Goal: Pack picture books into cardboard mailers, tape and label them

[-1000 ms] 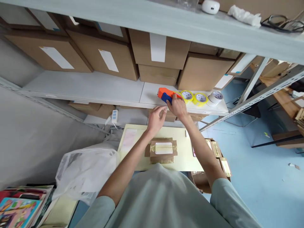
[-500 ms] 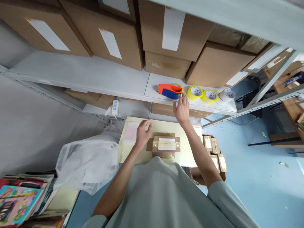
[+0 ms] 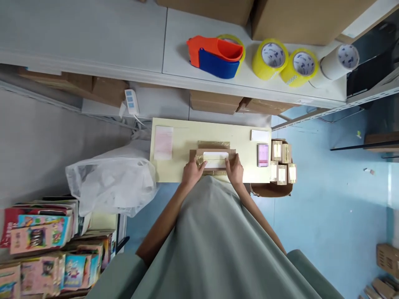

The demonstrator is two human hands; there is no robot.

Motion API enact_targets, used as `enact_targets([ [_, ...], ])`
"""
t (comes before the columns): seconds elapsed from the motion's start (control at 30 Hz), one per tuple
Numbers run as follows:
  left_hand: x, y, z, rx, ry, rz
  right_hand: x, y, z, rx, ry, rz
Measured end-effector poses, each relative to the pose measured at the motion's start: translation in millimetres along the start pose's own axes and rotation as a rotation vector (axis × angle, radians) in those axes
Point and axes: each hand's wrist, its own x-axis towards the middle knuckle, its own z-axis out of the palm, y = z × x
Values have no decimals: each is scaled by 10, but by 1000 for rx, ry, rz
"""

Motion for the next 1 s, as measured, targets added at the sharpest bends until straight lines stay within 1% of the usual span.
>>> enact_targets([
  [0.07,62,46,28,93,13,-16,54,-13,28,30,-26,66],
  [0.13,155,48,28,140,24,-34,103,12,27,64,-60,97],
  [0.2,250,7,-9,142,13,-31,132,68,8,80,-72,76],
  [0.3,329,-82,-111,75,-38,20,151,166,-28,110,-74,27],
  [0.4,305,-127,-208,18,-46,36,160,240,-60,183,-105,-15],
  [0.53,171,-108,-326,-45,-69,42,120,302,-157,229,-149,-58],
  [0.63,57,-99,-442,-148,-71,78,41,338,-302,222,-88,-119],
  [0.73,-4,-124,-540,-257,-21,147,-28,385,-449,242,33,-219],
  [0.77,-5,-140,-554,-283,-3,168,-39,406,-479,260,49,-242],
  [0.8,2,-160,-555,-302,10,179,-43,429,-496,280,43,-253],
  [0.87,35,-208,-515,-329,10,164,-33,481,-477,322,-18,-245],
  [0.93,68,-266,-421,-342,-12,116,-10,539,-392,374,-91,-221],
  [1.0,79,-331,-297,-337,-42,57,6,602,-263,421,-151,-188],
])
